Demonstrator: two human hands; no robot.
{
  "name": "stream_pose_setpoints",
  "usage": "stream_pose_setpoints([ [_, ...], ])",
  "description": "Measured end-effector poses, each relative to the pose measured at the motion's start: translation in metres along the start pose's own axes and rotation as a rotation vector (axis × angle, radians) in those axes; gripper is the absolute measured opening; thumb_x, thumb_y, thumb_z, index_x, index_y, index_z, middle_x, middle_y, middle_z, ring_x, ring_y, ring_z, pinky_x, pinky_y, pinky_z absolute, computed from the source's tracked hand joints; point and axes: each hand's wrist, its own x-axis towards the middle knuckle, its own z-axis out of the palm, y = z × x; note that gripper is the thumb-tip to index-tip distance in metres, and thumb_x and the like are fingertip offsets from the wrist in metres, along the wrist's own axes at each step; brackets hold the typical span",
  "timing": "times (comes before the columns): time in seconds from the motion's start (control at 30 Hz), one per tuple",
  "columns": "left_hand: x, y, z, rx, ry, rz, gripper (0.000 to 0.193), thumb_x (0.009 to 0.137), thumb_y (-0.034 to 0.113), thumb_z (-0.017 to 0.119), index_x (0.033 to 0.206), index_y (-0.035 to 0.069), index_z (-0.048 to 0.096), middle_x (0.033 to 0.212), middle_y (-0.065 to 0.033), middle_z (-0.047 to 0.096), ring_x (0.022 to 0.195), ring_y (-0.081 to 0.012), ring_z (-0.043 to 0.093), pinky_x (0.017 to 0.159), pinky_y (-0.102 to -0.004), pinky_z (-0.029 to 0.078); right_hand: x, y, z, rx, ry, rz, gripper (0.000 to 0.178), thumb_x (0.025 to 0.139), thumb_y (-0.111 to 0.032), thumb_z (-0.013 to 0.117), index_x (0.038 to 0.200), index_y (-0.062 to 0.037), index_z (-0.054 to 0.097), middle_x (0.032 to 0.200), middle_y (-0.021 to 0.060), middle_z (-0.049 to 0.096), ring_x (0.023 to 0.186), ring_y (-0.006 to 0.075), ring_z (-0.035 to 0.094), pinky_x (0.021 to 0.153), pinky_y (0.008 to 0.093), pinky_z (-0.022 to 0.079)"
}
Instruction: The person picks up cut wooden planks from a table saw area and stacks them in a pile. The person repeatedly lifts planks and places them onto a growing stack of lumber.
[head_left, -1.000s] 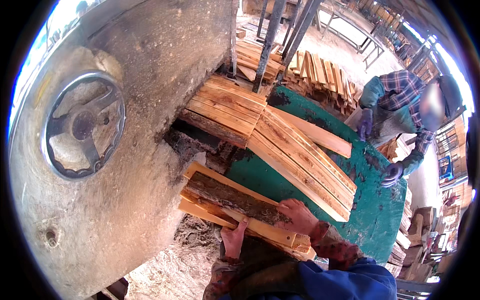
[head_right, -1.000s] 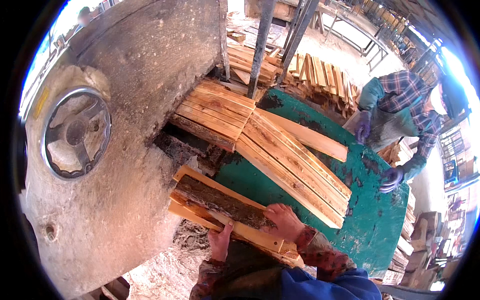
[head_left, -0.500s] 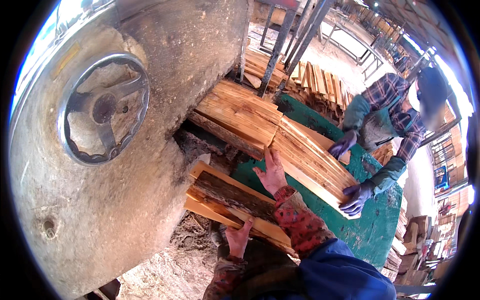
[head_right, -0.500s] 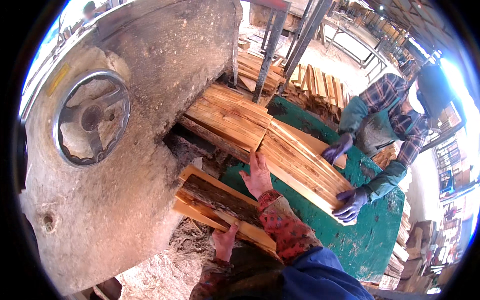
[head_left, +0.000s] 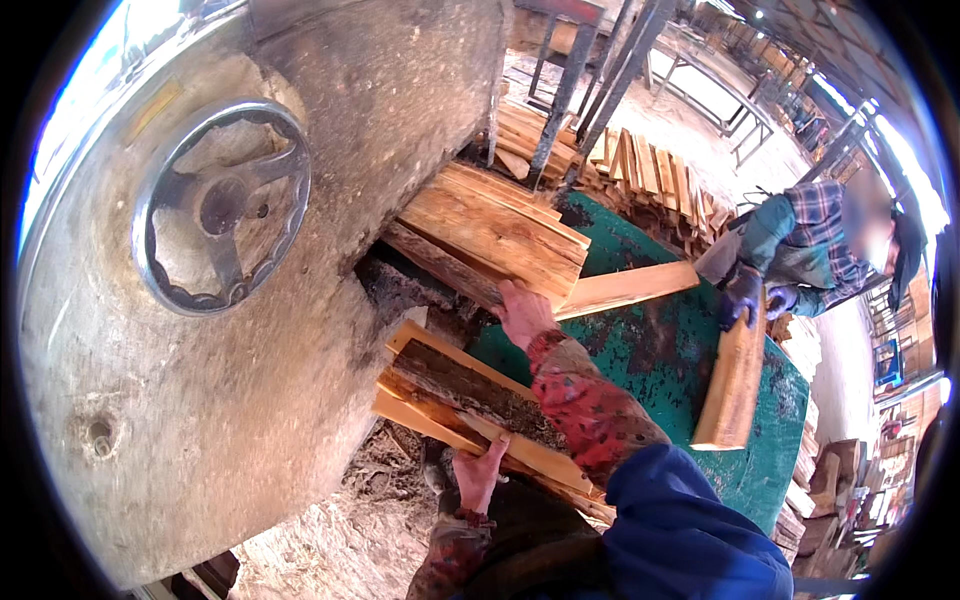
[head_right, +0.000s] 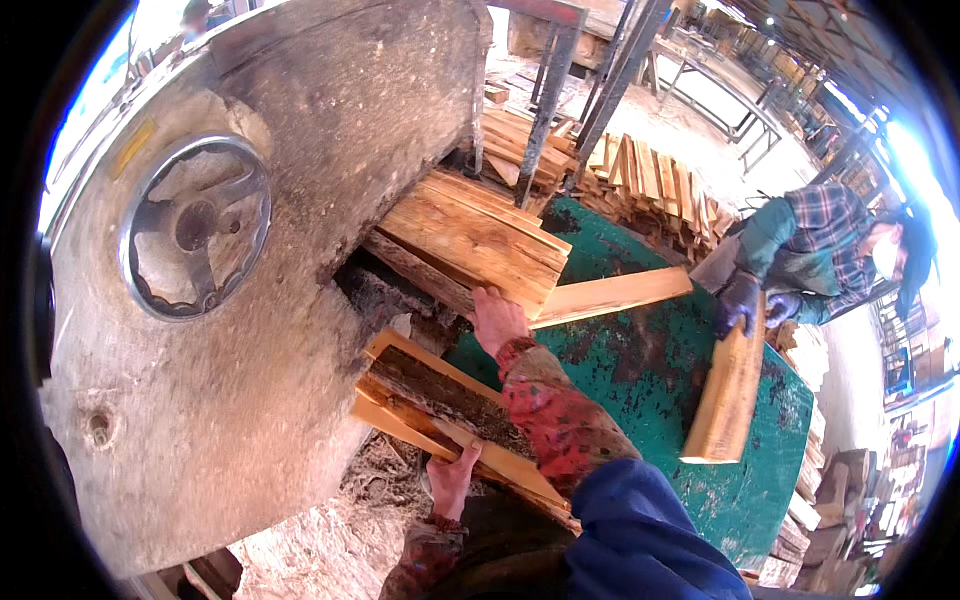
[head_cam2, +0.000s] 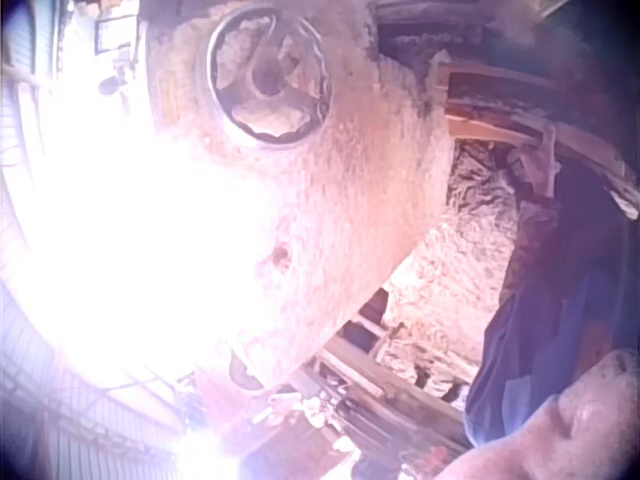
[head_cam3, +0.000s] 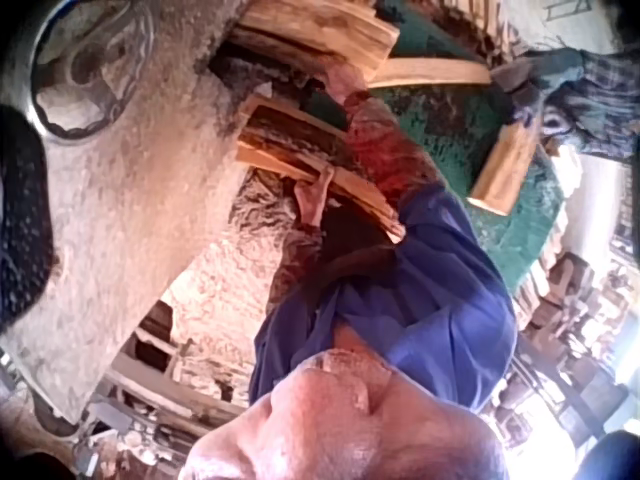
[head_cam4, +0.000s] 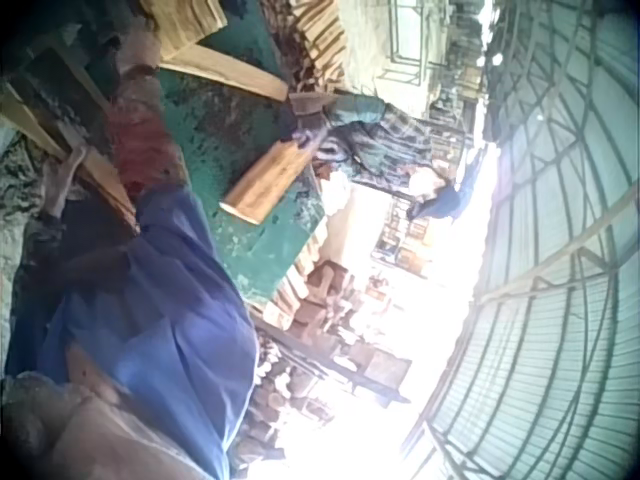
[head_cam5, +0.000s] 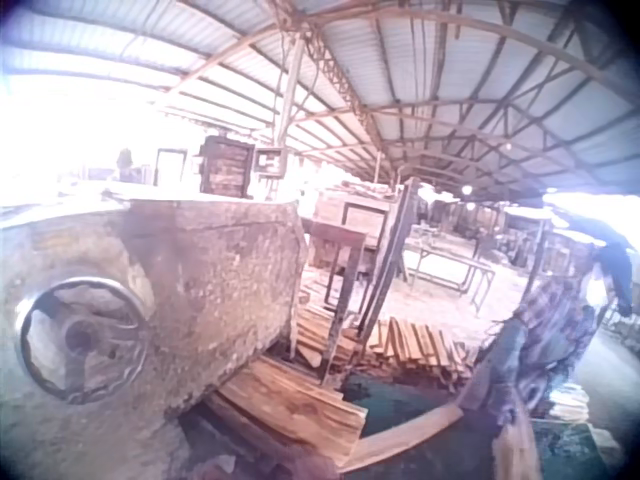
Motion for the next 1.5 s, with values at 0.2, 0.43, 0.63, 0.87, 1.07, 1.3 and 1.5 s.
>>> stream_pose_setpoints([
  [0.2, 0.01, -0.027, -0.009, -0.021, -0.017, 0.095, 0.029, 0.08, 0.011, 0.078, 0.102, -0.004, 0.066, 0.096, -0.0018, 0.066, 0.084, -0.009, 0.06, 0.074, -0.0255, 0.05, -0.075, 0.043, -0.035, 0.242, -0.044, 0.077, 0.039, 0.08, -0.024, 0.07, 0.112, -0.0041, 0.058, 0.092, 0.019, 0.066, 0.09, 0.0362, 0.064, 0.078, 0.0423, 0.05],
  [0.43, 0.003, -0.013, -0.006, 0.059, -0.002, 0.091, 0.035, 0.081, 0.017, 0.078, 0.102, -0.006, 0.065, 0.091, -0.0034, 0.068, 0.08, -0.0094, 0.061, 0.071, -0.0265, 0.051, -0.179, 0.097, -0.071, 0.587, -0.196, 0.333, 0.038, 0.076, -0.023, 0.079, 0.103, 0.0016, 0.065, 0.086, 0.0116, 0.069, 0.081, 0.0133, 0.062, 0.076, 0.0303, 0.05],
  [0.63, -0.007, 0.003, -0.005, 0.178, -0.012, 0.102, 0.028, 0.084, 0.016, 0.075, 0.096, -0.007, 0.067, 0.087, -0.0034, 0.067, 0.079, -0.0086, 0.058, 0.07, -0.0269, 0.05, -0.238, 0.089, -0.106, 0.643, -0.27, 0.405, 0.039, 0.077, -0.024, 0.08, 0.103, 0.0029, 0.066, 0.086, 0.0087, 0.069, 0.08, 0.0115, 0.06, 0.074, 0.0295, 0.05],
  [0.87, 0.007, -0.034, -0.036, -0.073, -0.031, -0.137, 0.034, 0.089, 0.019, 0.066, 0.11, -0.007, 0.061, 0.102, -0.0084, 0.065, 0.088, -0.0154, 0.058, 0.081, -0.0298, 0.048, -0.255, 0.062, -0.102, 0.536, -0.392, 0.208, 0.037, 0.079, -0.033, 0.076, 0.096, -0.0016, 0.067, 0.081, 0.0134, 0.068, 0.073, 0.0264, 0.063, 0.067, 0.0368, 0.05],
  [1.07, -0.004, -0.006, -0.006, 0.023, -0.021, -0.02, 0.039, 0.086, 0.019, 0.071, 0.113, -0.007, 0.06, 0.11, -0.0089, 0.063, 0.097, -0.018, 0.056, 0.089, -0.0316, 0.045, -0.244, 0.049, -0.122, 0.198, -0.379, -0.095, 0.034, 0.083, -0.037, 0.069, 0.092, -0.0039, 0.066, 0.082, 0.0136, 0.063, 0.076, 0.0385, 0.061, 0.068, 0.0455, 0.05],
  [1.3, -0.004, 0.004, 0.001, 0.135, 0.093, -0.013, 0.045, 0.079, 0.02, 0.077, 0.11, -0.008, 0.063, 0.108, -0.0092, 0.065, 0.095, -0.0184, 0.058, 0.088, -0.0316, 0.046, -0.187, 0.047, -0.12, 0.309, -0.194, -0.111, 0.028, 0.084, -0.032, 0.068, 0.092, -0.0053, 0.067, 0.082, 0.0116, 0.062, 0.073, 0.0332, 0.062, 0.063, 0.0432, 0.051],
  [1.5, -0.003, 0.009, 0.002, 0.149, 0.095, -0.035, 0.044, 0.076, 0.023, 0.08, 0.105, -0.008, 0.065, 0.103, -0.0079, 0.066, 0.093, -0.0176, 0.059, 0.086, -0.0311, 0.047, -0.113, 0.026, -0.113, 0.474, -0.081, -0.202, 0.024, 0.084, -0.024, 0.071, 0.093, -0.0012, 0.067, 0.077, 0.013, 0.063, 0.066, 0.0296, 0.064, 0.058, 0.0377, 0.051],
])
